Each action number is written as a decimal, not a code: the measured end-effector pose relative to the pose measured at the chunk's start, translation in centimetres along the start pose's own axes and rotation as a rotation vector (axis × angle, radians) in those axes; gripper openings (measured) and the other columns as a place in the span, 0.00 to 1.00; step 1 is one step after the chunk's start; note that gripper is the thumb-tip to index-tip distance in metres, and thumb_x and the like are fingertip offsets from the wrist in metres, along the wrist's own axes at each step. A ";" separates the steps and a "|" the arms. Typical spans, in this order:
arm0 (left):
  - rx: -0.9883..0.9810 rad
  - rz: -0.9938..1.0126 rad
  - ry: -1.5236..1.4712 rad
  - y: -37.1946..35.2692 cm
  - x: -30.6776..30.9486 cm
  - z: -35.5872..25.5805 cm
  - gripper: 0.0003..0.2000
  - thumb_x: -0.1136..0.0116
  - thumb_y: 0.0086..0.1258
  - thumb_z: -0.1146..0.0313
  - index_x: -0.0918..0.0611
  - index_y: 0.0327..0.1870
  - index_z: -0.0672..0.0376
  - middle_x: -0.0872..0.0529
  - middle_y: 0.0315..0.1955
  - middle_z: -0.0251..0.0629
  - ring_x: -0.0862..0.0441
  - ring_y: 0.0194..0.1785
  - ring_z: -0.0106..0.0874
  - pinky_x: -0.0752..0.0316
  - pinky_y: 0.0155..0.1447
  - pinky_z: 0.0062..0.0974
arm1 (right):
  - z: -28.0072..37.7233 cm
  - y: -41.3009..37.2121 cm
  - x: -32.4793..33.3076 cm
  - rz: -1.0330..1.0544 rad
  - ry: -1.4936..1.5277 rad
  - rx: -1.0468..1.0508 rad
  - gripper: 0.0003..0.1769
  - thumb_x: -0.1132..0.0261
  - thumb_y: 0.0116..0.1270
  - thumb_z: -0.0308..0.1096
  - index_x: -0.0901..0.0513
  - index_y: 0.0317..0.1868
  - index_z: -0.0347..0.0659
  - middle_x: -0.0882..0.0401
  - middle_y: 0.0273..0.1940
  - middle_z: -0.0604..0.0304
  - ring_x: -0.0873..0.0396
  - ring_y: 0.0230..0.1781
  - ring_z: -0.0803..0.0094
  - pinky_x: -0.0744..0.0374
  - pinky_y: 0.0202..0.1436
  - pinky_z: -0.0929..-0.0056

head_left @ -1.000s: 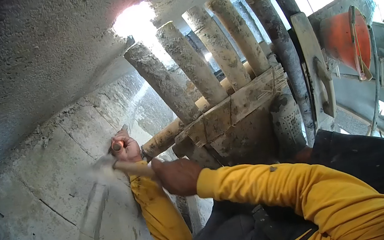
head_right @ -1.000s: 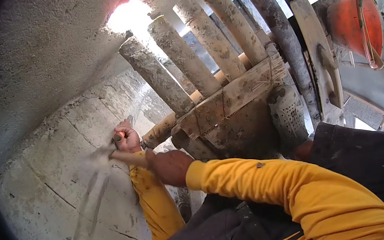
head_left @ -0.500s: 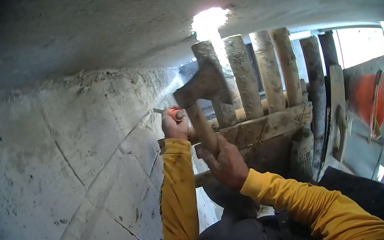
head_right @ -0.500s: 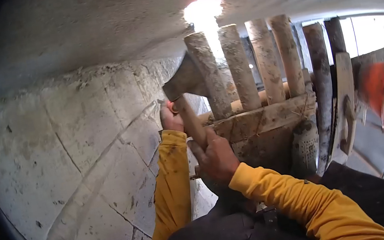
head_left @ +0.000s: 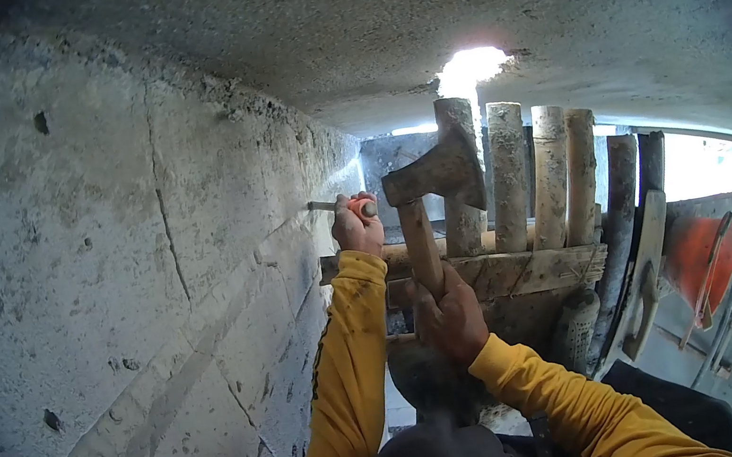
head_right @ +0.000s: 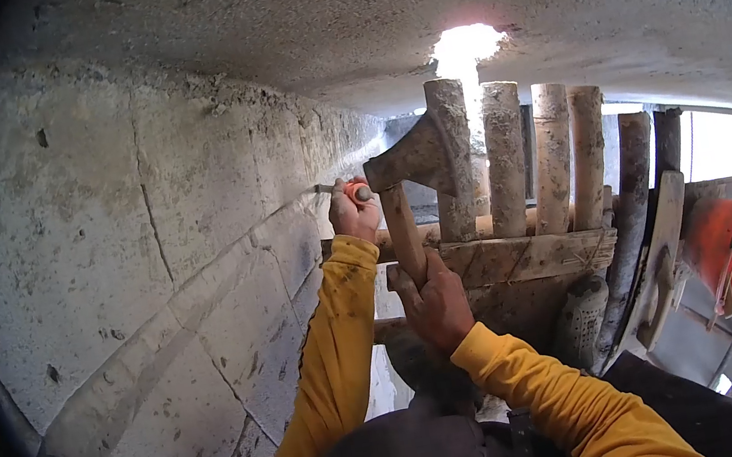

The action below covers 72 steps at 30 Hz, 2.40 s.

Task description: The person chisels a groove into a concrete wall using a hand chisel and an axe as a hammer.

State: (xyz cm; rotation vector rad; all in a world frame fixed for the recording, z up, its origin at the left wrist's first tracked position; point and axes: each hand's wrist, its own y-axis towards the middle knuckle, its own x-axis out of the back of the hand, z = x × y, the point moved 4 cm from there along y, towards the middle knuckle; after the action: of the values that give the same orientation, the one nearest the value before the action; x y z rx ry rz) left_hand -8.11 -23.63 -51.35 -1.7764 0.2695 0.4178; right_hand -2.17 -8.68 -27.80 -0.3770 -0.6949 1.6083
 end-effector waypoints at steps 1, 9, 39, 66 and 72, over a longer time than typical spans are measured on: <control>0.010 0.025 -0.029 0.2 -0.2 -0.1 0.09 0.43 0.74 0.67 0.28 0.40 0.62 0.23 0.34 0.39 0.21 0.34 0.33 0.20 0.37 0.22 | 0.2 0.0 0.0 -0.026 -0.004 0.024 0.19 0.37 0.70 0.40 0.27 0.46 0.30 0.19 0.30 0.38 0.18 0.32 0.41 0.22 0.35 0.56; 0.046 0.280 0.211 1.0 0.2 -2.7 0.10 0.51 0.78 0.64 0.25 0.40 0.62 0.20 0.34 0.39 0.20 0.36 0.33 0.20 0.44 0.28 | -2.9 1.8 -3.0 0.057 -0.379 0.070 0.23 0.37 0.70 0.43 0.31 0.50 0.29 0.19 0.33 0.34 0.20 0.38 0.35 0.23 0.40 0.49; -0.125 0.317 0.158 2.4 1.5 -4.3 0.16 0.45 0.75 0.57 0.20 0.51 0.60 0.15 0.44 0.39 0.17 0.44 0.32 0.22 0.53 0.28 | 0.7 2.2 -4.2 0.233 -0.473 0.271 0.22 0.38 0.68 0.36 0.34 0.53 0.30 0.20 0.33 0.33 0.21 0.31 0.34 0.23 0.34 0.46; 0.435 0.130 -0.313 4.8 1.8 -10.1 0.24 0.41 0.54 0.85 0.30 0.55 0.70 0.25 0.34 0.38 0.21 0.36 0.32 0.16 0.43 0.29 | 1.0 -1.1 -2.5 0.350 -0.310 0.132 0.15 0.49 0.72 0.35 0.31 0.48 0.30 0.17 0.33 0.40 0.18 0.31 0.43 0.22 0.33 0.49; 0.506 0.022 -0.334 1.0 -0.9 -7.9 0.19 0.48 0.48 0.88 0.30 0.44 0.68 0.29 0.30 0.36 0.26 0.34 0.29 0.20 0.39 0.28 | -1.9 2.0 -4.1 0.326 -0.368 0.058 0.17 0.43 0.71 0.39 0.29 0.48 0.31 0.17 0.35 0.39 0.18 0.35 0.41 0.22 0.38 0.47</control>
State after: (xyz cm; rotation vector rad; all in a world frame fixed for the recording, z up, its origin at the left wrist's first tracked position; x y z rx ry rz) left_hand -8.26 -31.55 -50.24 -1.1884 0.1399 0.5955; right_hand -1.91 -12.30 -31.09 -0.1550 -0.8951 2.0317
